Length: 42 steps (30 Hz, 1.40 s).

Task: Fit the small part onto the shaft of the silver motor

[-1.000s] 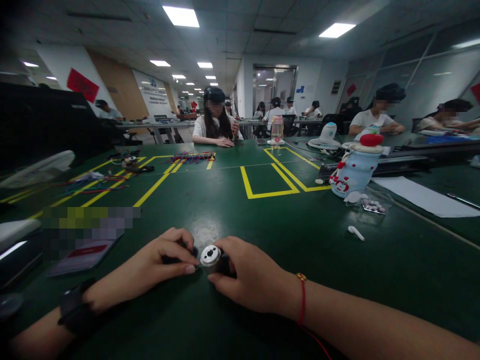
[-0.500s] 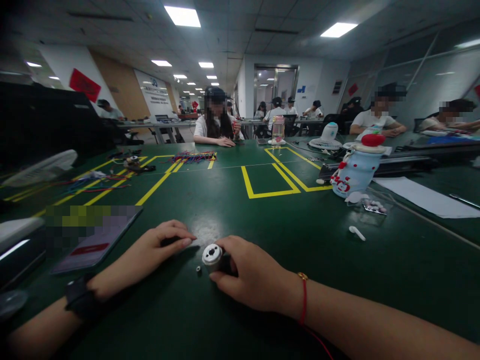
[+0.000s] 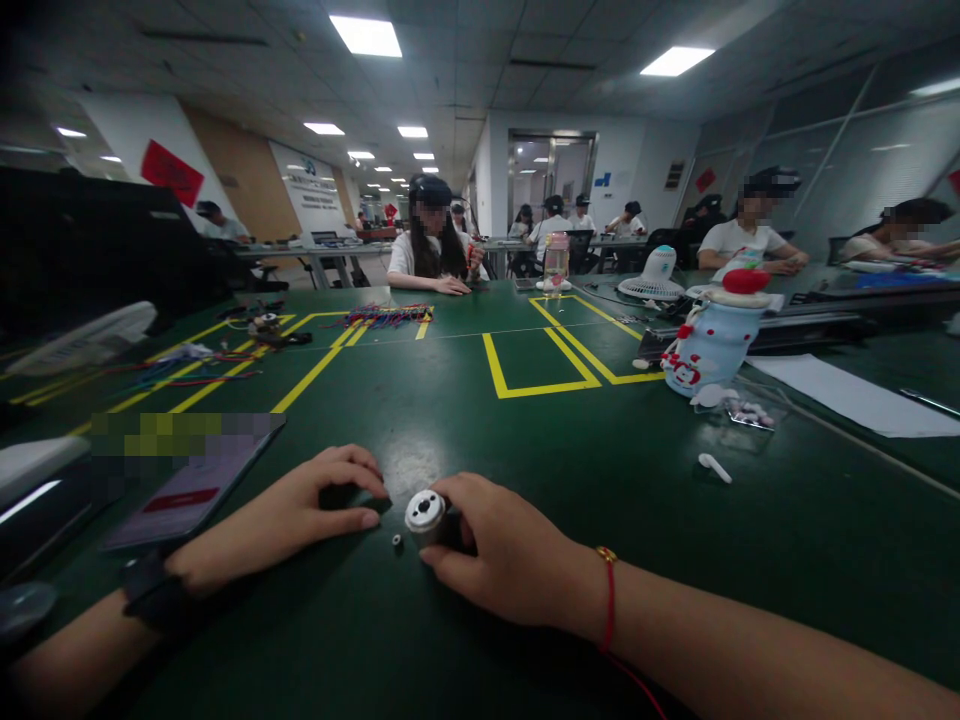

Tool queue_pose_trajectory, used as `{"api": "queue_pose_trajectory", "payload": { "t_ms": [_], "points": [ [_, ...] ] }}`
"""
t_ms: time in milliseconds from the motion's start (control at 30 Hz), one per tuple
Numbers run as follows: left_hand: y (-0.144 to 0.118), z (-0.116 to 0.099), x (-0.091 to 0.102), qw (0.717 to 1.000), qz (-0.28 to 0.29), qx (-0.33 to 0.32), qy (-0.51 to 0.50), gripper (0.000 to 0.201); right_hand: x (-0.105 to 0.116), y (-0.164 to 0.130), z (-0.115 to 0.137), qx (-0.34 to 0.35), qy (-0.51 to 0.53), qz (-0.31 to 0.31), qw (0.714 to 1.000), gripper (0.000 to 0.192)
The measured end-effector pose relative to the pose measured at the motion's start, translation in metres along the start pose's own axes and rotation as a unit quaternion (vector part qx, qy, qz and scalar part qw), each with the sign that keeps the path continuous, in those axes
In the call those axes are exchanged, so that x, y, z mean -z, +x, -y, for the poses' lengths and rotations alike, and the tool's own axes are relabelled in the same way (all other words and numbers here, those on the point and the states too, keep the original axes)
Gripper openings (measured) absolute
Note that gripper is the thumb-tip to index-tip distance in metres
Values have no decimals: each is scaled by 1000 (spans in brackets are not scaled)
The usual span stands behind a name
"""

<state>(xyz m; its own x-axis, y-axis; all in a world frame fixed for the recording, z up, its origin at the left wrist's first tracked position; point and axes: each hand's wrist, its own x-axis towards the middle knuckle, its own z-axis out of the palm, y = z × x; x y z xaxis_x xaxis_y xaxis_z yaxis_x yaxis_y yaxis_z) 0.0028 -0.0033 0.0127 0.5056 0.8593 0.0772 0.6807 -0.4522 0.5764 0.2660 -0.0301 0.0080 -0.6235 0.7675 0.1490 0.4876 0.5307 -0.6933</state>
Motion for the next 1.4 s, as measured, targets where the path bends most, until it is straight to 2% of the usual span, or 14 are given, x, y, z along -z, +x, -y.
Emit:
{"api": "queue_pose_trajectory", "payload": {
  "t_ms": [100, 267, 333, 467, 567, 700, 867, 967, 1100, 1167, 1233, 1333, 1400],
  "points": [
    [-1, -12, -7, 999, 27, -18, 1, 20, 0, 1, -1, 4, 1, -2, 1000, 29],
    [-2, -25, -17, 999, 29, -33, -28, 10, -1, 0, -2, 5, 1, 0, 1000, 27],
    [-2, -30, -17, 998, -2, -28, -64, 9, -2, 0, -1, 6, -4, -2, 1000, 27],
    [-2, -41, -17, 987, -114, -21, -116, 13, -2, 1, -1, 12, -12, -4, 1000, 25],
    [-1, -52, -21, 981, -151, -36, -116, 16, -3, 2, -2, 22, -11, -10, 1000, 26],
    [0, -63, -26, 986, -143, -54, -66, 21, -3, 1, -3, 30, -13, -18, 999, 25],
    [-3, -66, -25, 990, -123, -56, -46, 22, -3, 1, -3, 40, -8, -20, 999, 21],
    [-5, -63, -23, 989, -119, -37, -76, 24, -3, 1, -3, 32, -9, -17, 999, 24],
    [-2, -44, -18, 977, -153, 56, -138, 22, -2, 0, -3, 17, -15, -8, 1000, 31],
    [1, -28, -15, 957, -167, 120, -203, 20, -2, 0, -2, 9, -15, -4, 1000, 31],
    [4, -9, -13, 912, -186, 180, -318, 21, -1, 0, -1, 3, -14, 1, 1000, 30],
    [7, 12, -10, 885, -199, 187, -376, 26, -1, 0, -1, 0, -12, 2, 1000, 31],
    [7, 17, -10, 877, -202, 182, -395, 27, 0, 0, -1, 1, -13, 2, 1000, 32]
  ]
}}
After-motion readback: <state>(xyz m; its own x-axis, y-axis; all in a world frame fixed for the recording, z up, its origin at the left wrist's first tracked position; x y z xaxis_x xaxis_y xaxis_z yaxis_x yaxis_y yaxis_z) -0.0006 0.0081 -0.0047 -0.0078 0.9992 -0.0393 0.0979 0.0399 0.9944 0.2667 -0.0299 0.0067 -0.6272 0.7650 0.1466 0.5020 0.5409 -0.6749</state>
